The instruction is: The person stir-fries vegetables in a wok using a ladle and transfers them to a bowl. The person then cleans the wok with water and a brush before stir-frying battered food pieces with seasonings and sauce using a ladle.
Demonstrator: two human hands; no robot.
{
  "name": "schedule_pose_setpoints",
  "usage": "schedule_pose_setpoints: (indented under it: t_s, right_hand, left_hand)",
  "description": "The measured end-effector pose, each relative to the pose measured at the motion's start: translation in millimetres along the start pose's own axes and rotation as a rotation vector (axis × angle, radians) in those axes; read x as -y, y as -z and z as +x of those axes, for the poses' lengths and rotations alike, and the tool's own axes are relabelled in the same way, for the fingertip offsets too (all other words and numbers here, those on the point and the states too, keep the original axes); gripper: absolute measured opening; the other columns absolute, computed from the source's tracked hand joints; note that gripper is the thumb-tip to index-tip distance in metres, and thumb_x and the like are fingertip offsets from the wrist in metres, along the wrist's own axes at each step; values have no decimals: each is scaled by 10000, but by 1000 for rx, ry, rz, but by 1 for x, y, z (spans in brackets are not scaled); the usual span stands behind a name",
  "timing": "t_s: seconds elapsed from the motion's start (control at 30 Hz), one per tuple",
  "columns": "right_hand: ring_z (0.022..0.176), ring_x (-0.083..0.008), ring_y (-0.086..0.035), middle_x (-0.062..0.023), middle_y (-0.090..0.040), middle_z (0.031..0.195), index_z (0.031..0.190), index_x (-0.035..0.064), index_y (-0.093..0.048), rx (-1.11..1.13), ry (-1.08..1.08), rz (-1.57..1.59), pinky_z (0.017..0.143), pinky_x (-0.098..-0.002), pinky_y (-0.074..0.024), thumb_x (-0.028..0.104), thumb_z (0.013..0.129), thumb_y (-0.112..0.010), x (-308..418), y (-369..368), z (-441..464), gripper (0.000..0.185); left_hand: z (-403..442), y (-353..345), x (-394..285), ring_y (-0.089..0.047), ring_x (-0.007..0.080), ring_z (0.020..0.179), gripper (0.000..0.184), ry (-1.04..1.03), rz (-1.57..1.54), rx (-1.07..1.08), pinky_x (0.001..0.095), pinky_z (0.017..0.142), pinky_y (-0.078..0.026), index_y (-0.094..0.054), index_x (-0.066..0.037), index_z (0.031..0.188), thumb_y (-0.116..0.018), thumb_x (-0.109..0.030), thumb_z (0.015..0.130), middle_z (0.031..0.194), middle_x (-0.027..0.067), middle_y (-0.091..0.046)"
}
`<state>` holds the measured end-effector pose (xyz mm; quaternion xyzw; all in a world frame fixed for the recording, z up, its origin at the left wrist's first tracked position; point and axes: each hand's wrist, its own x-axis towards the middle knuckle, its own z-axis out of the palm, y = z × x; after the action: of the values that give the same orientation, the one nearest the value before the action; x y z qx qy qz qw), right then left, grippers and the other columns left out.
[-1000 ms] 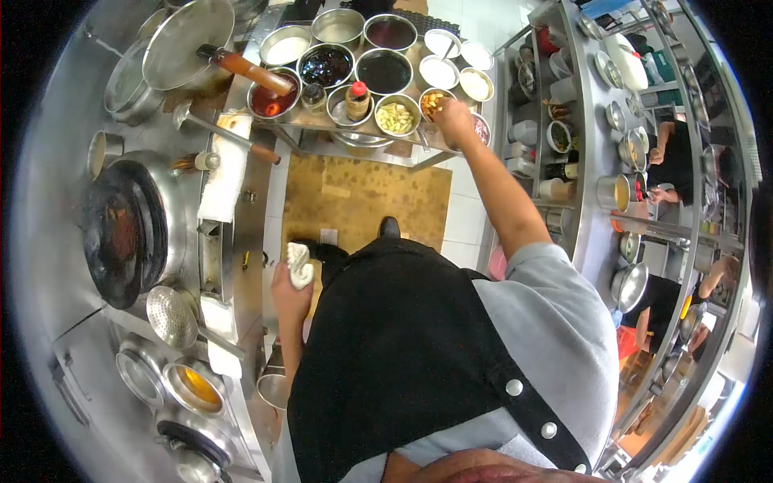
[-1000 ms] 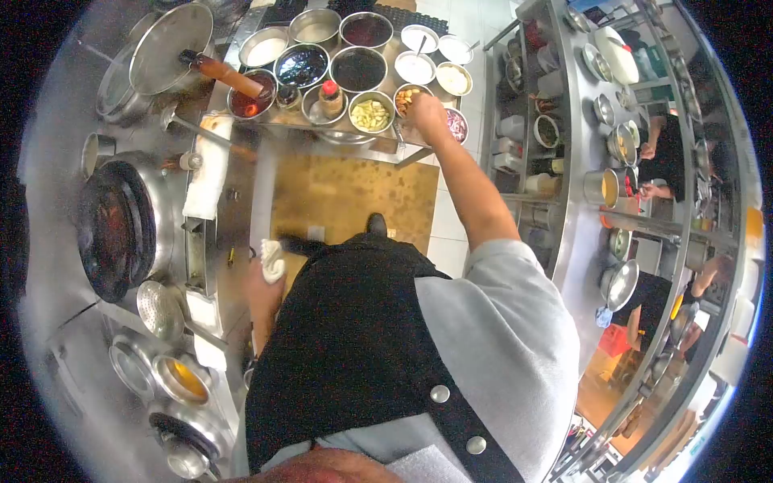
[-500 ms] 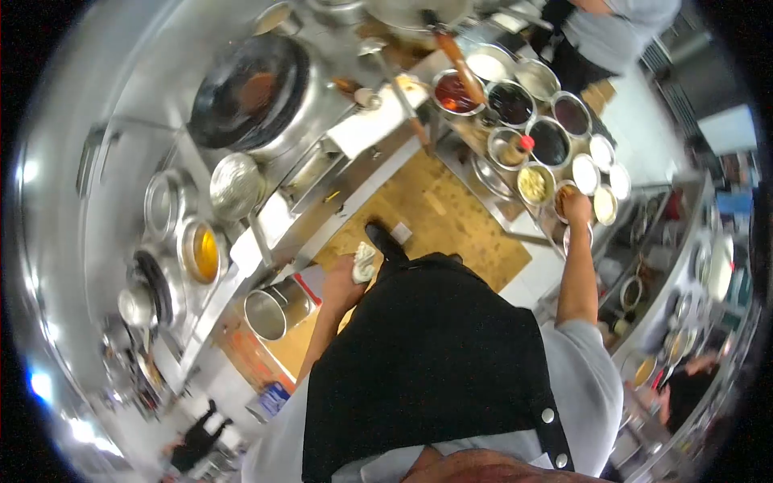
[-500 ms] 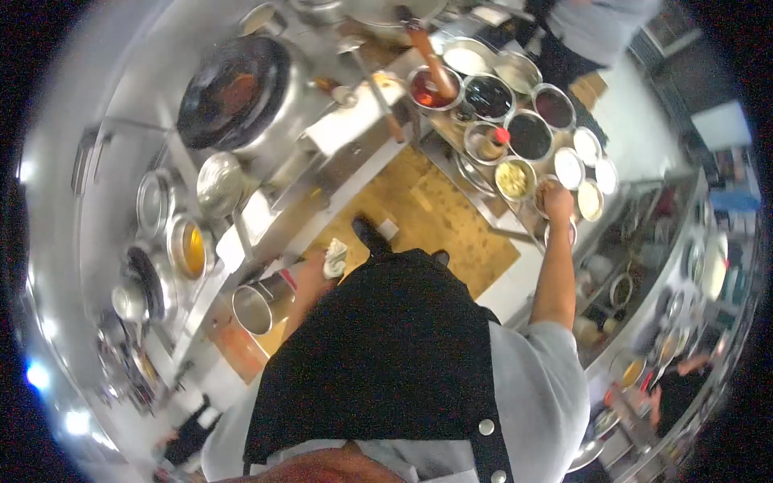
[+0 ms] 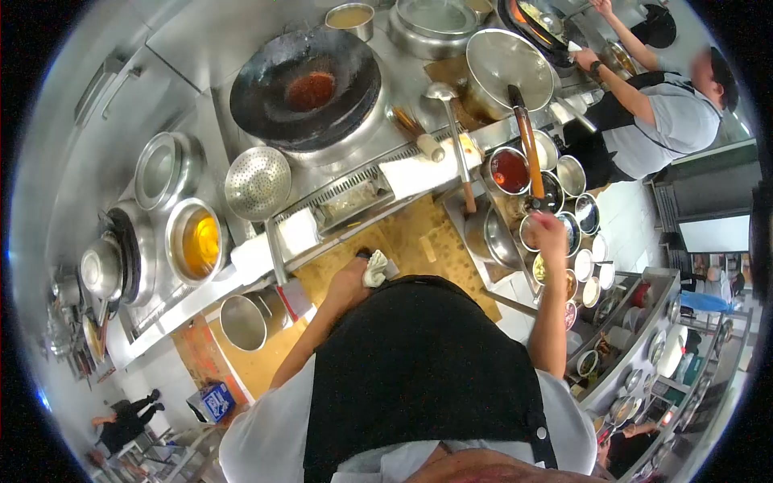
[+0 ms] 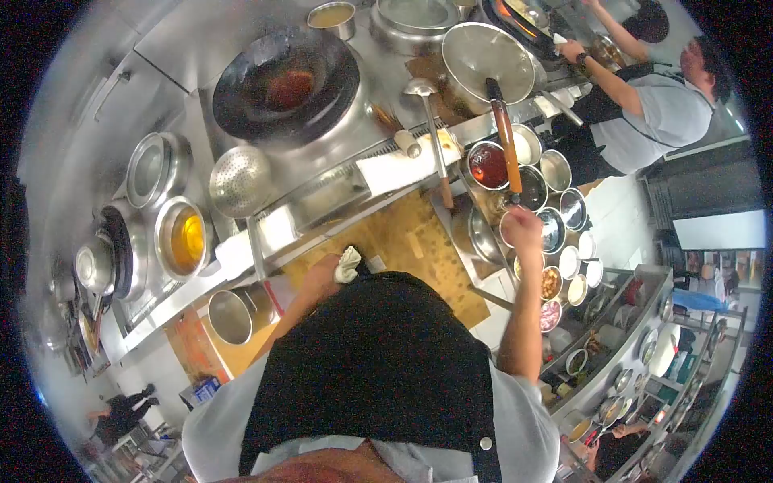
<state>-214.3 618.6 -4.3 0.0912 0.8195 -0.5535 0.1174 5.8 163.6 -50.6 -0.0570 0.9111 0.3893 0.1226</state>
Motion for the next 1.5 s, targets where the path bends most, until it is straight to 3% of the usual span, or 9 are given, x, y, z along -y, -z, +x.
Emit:
schedule_pose_setpoints:
  t_s: [0.2,0.33,0.5,0.63,0.7,0.83,1.03,1.27,1.5]
  right_hand:
    - [782,-236,-738,-171,-757,900,1076,51,-754,223,472,-282,718,-365,-566,173,875,-703,215,-235,100,240]
    - [880,-340,-750,-180,-758,977,1142,74,-740,19,796,-130,780,-410,-577,163,893,-698,286,-235,71,267]
    - [848,-402,-724,-195,-740,928,1002,68,-728,65,623,-421,751,-490,-564,207,924,-666,139,-195,44,172]
    - [891,-402,-705,-214,-722,987,1102,71,-728,689,396,-773,737,-499,-545,240,890,-655,-92,-140,-42,280]
    - [851,-395,-708,-210,-729,934,1020,83,-758,595,393,-455,739,-497,-547,278,876,-646,-189,-96,-99,266]
    - [803,-381,-716,-219,-729,874,887,70,-772,590,-60,-820,735,-491,-547,272,879,-634,-207,20,-136,245]
    - [900,-385,-735,-273,-720,924,936,28,-762,-174,96,-870,779,-495,-574,188,880,-637,-197,104,-51,211]
    - [1048,-397,-714,-262,-732,1068,1012,18,-746,5,-35,-993,932,-490,-564,158,869,-644,-223,85,15,225]
    - [1088,-421,-692,-275,-712,1136,1134,17,-687,84,-153,-933,953,-511,-544,219,894,-642,-207,95,16,317]
  left_hand:
    - [27,45,4,-634,442,1108,425,46,46,14,503,920,-516,-625,-53,1198,-727,-293,864,1158,230,-672]
    - [12,50,30,-638,440,1117,553,95,59,-112,494,944,-521,-623,-40,1277,-790,-264,800,1184,234,-677]
    - [-34,-24,118,-682,426,1047,452,351,-32,-184,474,905,-535,-686,-37,1168,-803,-232,777,1066,216,-718]
    - [-102,-92,150,-671,404,1020,404,687,-176,-62,473,881,-524,-698,-56,1150,-767,-216,786,1026,203,-710]
    - [-135,-140,181,-673,395,996,392,667,-104,35,467,864,-526,-697,-57,1148,-761,-210,792,1014,196,-710]
    - [-164,-201,218,-677,377,948,369,579,54,273,456,828,-529,-696,-58,1142,-750,-200,806,989,182,-710]
    - [-149,-224,223,-682,350,876,334,420,155,298,439,776,-534,-694,-60,1134,-733,-183,826,953,161,-710]
    - [-75,-159,68,-700,280,869,343,436,-354,-148,404,752,-540,-695,-39,1154,-740,-189,848,993,123,-736]
    - [-96,-176,72,-717,285,917,385,630,-64,-24,410,785,-548,-698,-10,1147,-753,-229,836,1008,140,-750]
